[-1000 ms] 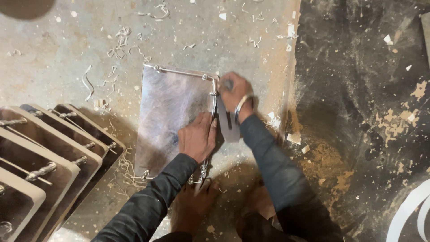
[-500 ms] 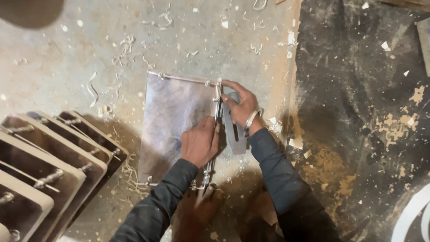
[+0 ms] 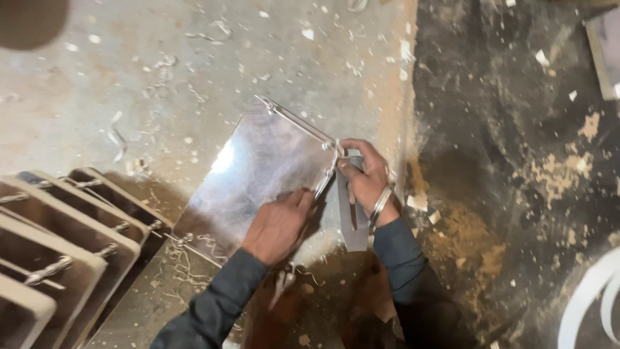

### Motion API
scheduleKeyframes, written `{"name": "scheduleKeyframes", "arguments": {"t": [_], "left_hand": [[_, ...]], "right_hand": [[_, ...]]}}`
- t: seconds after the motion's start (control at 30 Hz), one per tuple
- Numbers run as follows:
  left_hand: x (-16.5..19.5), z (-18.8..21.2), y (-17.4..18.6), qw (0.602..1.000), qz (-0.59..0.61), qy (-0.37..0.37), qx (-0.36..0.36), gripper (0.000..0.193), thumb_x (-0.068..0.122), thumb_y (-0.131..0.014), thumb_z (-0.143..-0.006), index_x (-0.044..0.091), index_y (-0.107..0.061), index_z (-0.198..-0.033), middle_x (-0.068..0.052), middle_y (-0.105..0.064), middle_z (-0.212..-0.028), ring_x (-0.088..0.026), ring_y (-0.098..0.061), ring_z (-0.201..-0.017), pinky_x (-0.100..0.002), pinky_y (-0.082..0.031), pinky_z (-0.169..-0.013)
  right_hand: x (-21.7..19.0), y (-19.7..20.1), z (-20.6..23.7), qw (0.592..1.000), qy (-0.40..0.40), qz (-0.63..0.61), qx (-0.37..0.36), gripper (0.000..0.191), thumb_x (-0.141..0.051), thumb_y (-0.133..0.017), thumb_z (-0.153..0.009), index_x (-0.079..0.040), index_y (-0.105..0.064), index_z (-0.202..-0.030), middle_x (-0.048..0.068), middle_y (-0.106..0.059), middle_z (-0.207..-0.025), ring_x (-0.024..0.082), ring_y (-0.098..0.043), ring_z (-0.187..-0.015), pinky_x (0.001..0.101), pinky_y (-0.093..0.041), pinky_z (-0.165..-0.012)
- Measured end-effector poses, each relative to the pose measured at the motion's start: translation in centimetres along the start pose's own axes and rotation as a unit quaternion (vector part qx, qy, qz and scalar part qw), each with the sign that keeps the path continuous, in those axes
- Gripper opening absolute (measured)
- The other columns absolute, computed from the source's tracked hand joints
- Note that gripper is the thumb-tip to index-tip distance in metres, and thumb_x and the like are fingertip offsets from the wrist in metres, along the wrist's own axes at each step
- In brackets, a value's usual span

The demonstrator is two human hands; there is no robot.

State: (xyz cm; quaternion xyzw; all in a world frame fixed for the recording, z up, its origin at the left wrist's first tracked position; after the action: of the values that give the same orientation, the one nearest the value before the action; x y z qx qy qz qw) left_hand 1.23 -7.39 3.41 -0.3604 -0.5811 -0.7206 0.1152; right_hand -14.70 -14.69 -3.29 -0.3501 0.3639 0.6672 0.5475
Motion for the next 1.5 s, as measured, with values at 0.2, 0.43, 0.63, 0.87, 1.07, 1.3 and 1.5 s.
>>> {"name": "scheduleKeyframes", "arguments": {"t": [0.2,0.43,0.63,0.87,1.07,1.3,1.5], "left_hand": [[1.0,1.0,-1.4,0.997,-0.065,0.006,-0.027,0.024,0.012,-0.059,-0.086,0.003,-0.055,-0.108,-0.013,-0.064,-0.101,-0.033,-0.067,-0.094,-0.043,-0.056,-0.071],[-0.2,-1.5,-0.4,0.985,-0.152,-0.034,-0.069,0.025,0.007,-0.058,-0.087,0.001,-0.058,-0.111,-0.013,-0.066,-0.104,-0.031,-0.068,-0.100,-0.042,-0.057,-0.064],[-2.0,-1.1,1.8,0.987,-0.146,-0.064,-0.023,0.049,0.004,-0.058,-0.075,0.007,-0.064,-0.123,-0.012,-0.068,-0.118,-0.033,-0.066,-0.109,-0.042,-0.059,-0.073],[-4.1,2.6,2.2,0.984,-0.123,0.114,-0.061,0.039,0.014,-0.061,-0.085,0.011,-0.063,-0.124,-0.012,-0.066,-0.125,-0.035,-0.063,-0.109,-0.046,-0.055,-0.077],[-1.3,-0.5,2.9,0.996,-0.066,0.019,0.049,0.049,0.034,-0.067,-0.088,0.001,-0.061,-0.124,-0.021,-0.065,-0.112,-0.039,-0.063,-0.099,-0.048,-0.048,-0.089],[0.2,-1.8,-1.2,0.998,-0.054,0.014,0.014,0.029,0.030,-0.059,-0.097,0.010,-0.064,-0.117,-0.012,-0.067,-0.094,-0.034,-0.065,-0.088,-0.046,-0.051,-0.075],[-0.1,-1.9,-1.7,0.997,-0.077,0.001,0.005,0.028,0.034,-0.057,-0.099,0.010,-0.063,-0.112,-0.010,-0.068,-0.087,-0.033,-0.066,-0.079,-0.046,-0.052,-0.067]], "right_hand": [[-3.3,0.2,3.1,0.934,0.324,0.136,-0.066,0.050,0.009,-0.068,-0.090,-0.002,-0.055,-0.136,0.014,-0.056,-0.126,0.019,-0.056,-0.100,0.0365,-0.051,-0.074],[0.5,3.6,0.0,0.993,0.020,0.114,-0.021,0.033,-0.002,-0.067,-0.091,-0.009,-0.061,-0.122,0.007,-0.065,-0.101,0.011,-0.052,-0.043,0.0311,-0.042,-0.037],[-2.3,1.6,3.1,0.951,0.277,0.136,-0.023,0.024,0.003,-0.067,-0.089,-0.003,-0.067,-0.113,0.008,-0.067,-0.102,0.015,-0.061,-0.066,0.0345,-0.049,-0.054],[5.9,1.5,4.7,0.997,-0.063,-0.034,0.018,0.022,-0.004,-0.060,-0.095,-0.005,-0.069,-0.114,0.008,-0.064,-0.086,0.011,-0.052,-0.042,0.0288,-0.039,-0.037],[3.3,0.4,3.0,0.966,0.167,0.190,0.049,0.014,-0.005,-0.070,-0.089,-0.003,-0.065,-0.102,0.010,-0.066,-0.095,0.022,-0.063,-0.074,0.0350,-0.049,-0.062],[4.2,0.3,3.2,0.956,0.162,0.233,0.070,0.018,-0.001,-0.073,-0.086,-0.001,-0.065,-0.103,0.012,-0.068,-0.098,0.025,-0.064,-0.092,0.0377,-0.051,-0.078],[2.9,0.7,2.6,0.968,0.110,0.217,0.060,0.014,-0.001,-0.074,-0.084,-0.003,-0.070,-0.098,0.011,-0.076,-0.101,0.022,-0.073,-0.094,0.0331,-0.055,-0.080]]}}
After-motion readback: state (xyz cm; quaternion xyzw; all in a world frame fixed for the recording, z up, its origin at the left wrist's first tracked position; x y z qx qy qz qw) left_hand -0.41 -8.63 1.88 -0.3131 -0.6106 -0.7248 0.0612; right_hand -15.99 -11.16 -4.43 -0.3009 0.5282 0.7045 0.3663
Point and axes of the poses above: each hand's wrist, its own z-axis away from the middle knuckle, its own y-axis out of the back of the hand, x = y × z, the point moved 9 cm from there along -z, towards the middle knuckle
